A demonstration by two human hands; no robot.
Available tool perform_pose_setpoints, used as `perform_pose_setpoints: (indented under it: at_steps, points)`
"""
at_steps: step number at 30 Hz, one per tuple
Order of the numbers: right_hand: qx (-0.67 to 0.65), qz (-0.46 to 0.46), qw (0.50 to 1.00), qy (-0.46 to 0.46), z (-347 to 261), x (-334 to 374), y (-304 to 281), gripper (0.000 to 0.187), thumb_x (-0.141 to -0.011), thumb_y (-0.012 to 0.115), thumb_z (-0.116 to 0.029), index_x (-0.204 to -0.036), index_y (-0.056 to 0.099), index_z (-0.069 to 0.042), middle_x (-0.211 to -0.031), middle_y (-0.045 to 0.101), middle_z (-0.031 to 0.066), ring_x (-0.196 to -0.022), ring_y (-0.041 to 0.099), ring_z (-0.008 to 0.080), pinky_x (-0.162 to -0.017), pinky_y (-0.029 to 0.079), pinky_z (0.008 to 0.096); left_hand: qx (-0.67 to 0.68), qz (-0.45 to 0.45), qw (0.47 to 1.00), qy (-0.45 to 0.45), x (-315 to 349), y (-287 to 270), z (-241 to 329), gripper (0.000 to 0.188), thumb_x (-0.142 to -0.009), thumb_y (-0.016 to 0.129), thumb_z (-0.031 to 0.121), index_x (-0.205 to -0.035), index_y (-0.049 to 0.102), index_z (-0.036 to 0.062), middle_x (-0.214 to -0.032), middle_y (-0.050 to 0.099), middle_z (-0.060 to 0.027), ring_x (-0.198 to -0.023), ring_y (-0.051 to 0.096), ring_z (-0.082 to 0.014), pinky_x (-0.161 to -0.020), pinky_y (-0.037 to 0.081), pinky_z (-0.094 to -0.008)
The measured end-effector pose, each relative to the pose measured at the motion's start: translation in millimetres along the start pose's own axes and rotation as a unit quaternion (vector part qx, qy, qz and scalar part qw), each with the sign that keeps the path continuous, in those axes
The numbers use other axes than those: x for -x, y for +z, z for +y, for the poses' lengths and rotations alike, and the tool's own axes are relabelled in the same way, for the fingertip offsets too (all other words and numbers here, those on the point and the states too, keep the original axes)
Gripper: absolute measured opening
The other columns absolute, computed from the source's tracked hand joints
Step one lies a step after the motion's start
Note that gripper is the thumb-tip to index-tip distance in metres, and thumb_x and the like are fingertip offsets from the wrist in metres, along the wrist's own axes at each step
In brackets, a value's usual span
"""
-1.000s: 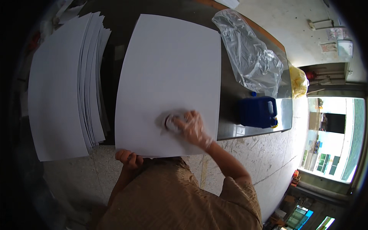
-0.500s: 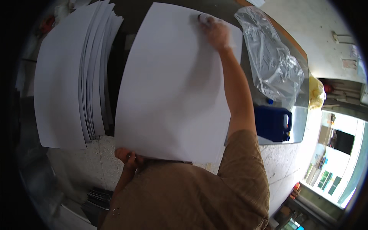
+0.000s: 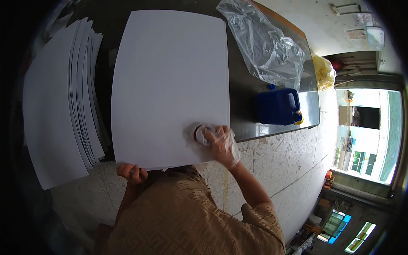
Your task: The person wipes the surface of large white sheets with a cloth, one at a time, then places each sheet onto a stack. The person repeats this process for multiple sheets throughout the clip.
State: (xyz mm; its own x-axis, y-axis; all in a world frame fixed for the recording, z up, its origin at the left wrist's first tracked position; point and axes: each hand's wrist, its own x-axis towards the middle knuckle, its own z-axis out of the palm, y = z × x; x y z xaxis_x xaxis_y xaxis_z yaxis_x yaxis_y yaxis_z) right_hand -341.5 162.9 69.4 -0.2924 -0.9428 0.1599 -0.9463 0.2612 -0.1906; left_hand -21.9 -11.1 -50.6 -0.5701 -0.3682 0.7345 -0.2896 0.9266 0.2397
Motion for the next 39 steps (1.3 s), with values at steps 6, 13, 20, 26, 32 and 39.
perform_pose_setpoints:
  at_steps: [6,13,20,26,32,39]
  points:
    - [0.081,0.087,0.992,0.033,145.6,-218.7,27.7,0.040,-0.086,0.072,-0.037,-0.111,0.066,-0.006,-0.091,0.065,0.0216,-0.086,0.061,0.0412,-0.075,0.048,0.0507,-0.020,0.019,0.999,-0.035,13.6,-0.4,5.6,0.021,-0.094,0.055,0.031,-0.107,0.049,0.0155,-0.106,0.047,-0.0076,-0.096,0.045,-0.0271,-0.081,0.036,-0.0438]
    - [0.045,0.126,0.987,0.087,241.1,-399.7,45.7,0.045,-0.091,0.065,-0.043,-0.120,0.066,-0.008,-0.095,0.070,0.0246,-0.093,0.068,0.0412,-0.083,0.052,0.0494,-0.052,0.029,0.997,-0.044,19.2,-4.5,9.3,0.023,-0.089,0.057,0.027,-0.107,0.048,0.0175,-0.108,0.047,-0.0092,-0.097,0.044,-0.0294,-0.080,0.036,-0.0464]
    - [0.045,0.142,0.989,0.024,219.2,-293.2,59.5,0.042,-0.088,0.069,-0.040,-0.117,0.067,-0.010,-0.091,0.067,0.0248,-0.087,0.065,0.0410,-0.076,0.051,0.0503,-0.033,0.017,0.998,-0.042,13.4,-0.5,6.0,0.026,-0.087,0.058,0.023,-0.110,0.048,0.0138,-0.109,0.047,-0.0115,-0.098,0.044,-0.0305,-0.081,0.036,-0.0480]
    - [0.044,0.095,0.994,0.022,72.5,-55.9,22.5,0.053,-0.076,0.081,-0.031,-0.122,0.066,-0.011,-0.099,0.062,0.0194,-0.091,0.057,0.0378,-0.078,0.046,0.0489,-0.003,0.006,1.000,-0.030,-10.9,-4.3,9.3,0.025,-0.088,0.059,0.020,-0.109,0.054,0.0071,-0.111,0.048,-0.0141,-0.102,0.045,-0.0322,-0.087,0.037,-0.0504]
    - [-0.023,0.010,0.994,0.106,-39.5,131.2,-0.3,0.064,-0.070,0.085,-0.017,-0.127,0.056,-0.017,-0.108,0.057,0.0198,-0.095,0.056,0.0388,-0.081,0.046,0.0525,0.041,-0.067,0.995,-0.057,-22.8,-28.6,10.3,0.028,-0.088,0.064,0.018,-0.112,0.060,0.0032,-0.119,0.050,-0.0158,-0.109,0.046,-0.0347,-0.095,0.034,-0.0523]
    - [-0.113,0.220,0.922,0.298,-38.0,81.0,-26.1,0.044,-0.081,0.075,-0.015,-0.118,0.060,0.003,-0.105,0.060,0.0242,-0.097,0.057,0.0432,-0.081,0.045,0.0533,0.044,-0.077,0.946,-0.313,-33.1,-63.3,-2.5,0.039,-0.095,0.061,0.024,-0.124,0.059,-0.0018,-0.124,0.052,-0.0208,-0.116,0.048,-0.0376,-0.103,0.033,-0.0524]
